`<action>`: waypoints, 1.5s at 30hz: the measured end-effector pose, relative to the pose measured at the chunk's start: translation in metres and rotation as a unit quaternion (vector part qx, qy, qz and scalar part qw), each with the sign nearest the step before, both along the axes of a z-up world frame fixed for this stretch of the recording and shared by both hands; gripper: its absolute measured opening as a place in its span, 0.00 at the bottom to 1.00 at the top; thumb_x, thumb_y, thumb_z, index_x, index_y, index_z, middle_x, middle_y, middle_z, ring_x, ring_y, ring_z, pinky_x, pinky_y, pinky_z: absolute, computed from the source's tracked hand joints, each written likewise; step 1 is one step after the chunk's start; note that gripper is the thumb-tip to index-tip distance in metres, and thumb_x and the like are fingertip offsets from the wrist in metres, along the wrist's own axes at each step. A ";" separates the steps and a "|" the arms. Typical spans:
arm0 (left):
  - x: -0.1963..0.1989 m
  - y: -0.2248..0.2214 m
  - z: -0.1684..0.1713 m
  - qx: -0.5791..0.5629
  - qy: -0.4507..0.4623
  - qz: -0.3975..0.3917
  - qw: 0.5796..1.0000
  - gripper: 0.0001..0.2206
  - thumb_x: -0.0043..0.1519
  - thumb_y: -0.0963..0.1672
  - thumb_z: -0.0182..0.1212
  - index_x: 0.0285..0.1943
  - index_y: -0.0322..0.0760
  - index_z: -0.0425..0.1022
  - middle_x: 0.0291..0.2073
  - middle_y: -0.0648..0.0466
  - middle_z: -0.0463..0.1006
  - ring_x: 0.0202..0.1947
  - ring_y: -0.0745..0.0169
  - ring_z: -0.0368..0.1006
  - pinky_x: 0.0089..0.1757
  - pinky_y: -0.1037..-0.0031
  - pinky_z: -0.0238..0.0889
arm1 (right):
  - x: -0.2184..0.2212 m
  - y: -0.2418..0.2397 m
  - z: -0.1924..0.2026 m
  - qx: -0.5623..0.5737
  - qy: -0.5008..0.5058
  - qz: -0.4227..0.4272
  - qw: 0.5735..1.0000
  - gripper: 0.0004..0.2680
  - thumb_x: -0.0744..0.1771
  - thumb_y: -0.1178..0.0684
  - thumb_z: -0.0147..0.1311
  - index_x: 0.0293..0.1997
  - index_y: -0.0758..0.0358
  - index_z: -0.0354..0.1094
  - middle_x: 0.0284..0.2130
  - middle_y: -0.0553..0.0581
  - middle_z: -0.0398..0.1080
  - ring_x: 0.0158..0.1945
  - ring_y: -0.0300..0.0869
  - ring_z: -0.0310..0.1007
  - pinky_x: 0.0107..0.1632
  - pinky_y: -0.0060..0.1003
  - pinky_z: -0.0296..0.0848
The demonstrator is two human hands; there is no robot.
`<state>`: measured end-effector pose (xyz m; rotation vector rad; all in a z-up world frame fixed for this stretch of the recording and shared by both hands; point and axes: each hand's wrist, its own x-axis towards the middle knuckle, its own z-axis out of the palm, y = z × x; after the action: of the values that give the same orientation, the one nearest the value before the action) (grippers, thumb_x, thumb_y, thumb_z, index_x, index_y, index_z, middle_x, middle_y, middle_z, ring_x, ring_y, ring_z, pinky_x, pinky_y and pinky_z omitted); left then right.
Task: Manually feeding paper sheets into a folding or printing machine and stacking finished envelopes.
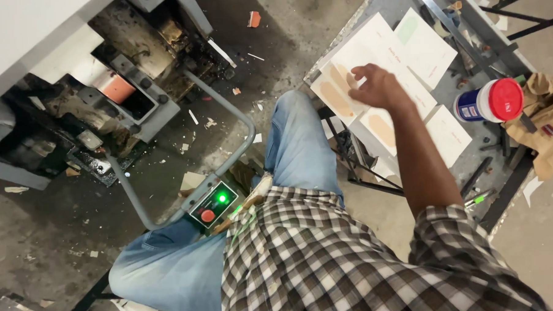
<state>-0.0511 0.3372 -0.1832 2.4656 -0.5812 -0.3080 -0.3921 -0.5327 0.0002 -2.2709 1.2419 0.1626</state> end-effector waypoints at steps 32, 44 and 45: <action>0.077 -0.465 0.052 0.132 -0.308 -0.267 0.904 0.11 0.63 0.42 0.58 0.53 0.37 0.74 0.46 0.50 0.80 0.50 0.52 0.75 0.50 0.62 0.67 | 0.014 -0.002 -0.025 -0.152 -0.288 0.046 0.944 0.14 0.72 0.62 0.43 0.65 0.73 0.69 0.56 0.65 0.72 0.58 0.47 0.71 0.61 0.39 0.68; 0.031 -0.301 0.157 0.100 -0.184 -0.252 0.945 0.12 0.56 0.39 0.56 0.48 0.37 0.77 0.40 0.49 0.82 0.44 0.51 0.79 0.45 0.59 0.70 | 0.273 0.211 -0.088 -0.135 -0.223 0.457 0.850 0.17 0.64 0.64 0.49 0.60 0.63 0.70 0.58 0.60 0.70 0.61 0.56 0.67 0.61 0.53 0.68; 0.029 -0.267 0.161 0.101 -0.183 -0.248 0.946 0.12 0.56 0.39 0.56 0.48 0.37 0.77 0.40 0.49 0.82 0.44 0.51 0.79 0.45 0.59 0.70 | 0.283 0.214 -0.093 -0.133 -0.224 0.460 0.849 0.17 0.64 0.64 0.49 0.60 0.63 0.70 0.58 0.60 0.70 0.61 0.56 0.67 0.61 0.53 0.68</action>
<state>-0.0219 0.0699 -0.0225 2.5558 -1.4001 -0.0995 -0.1095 -0.3185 -0.0929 -2.7421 -0.1374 -0.2097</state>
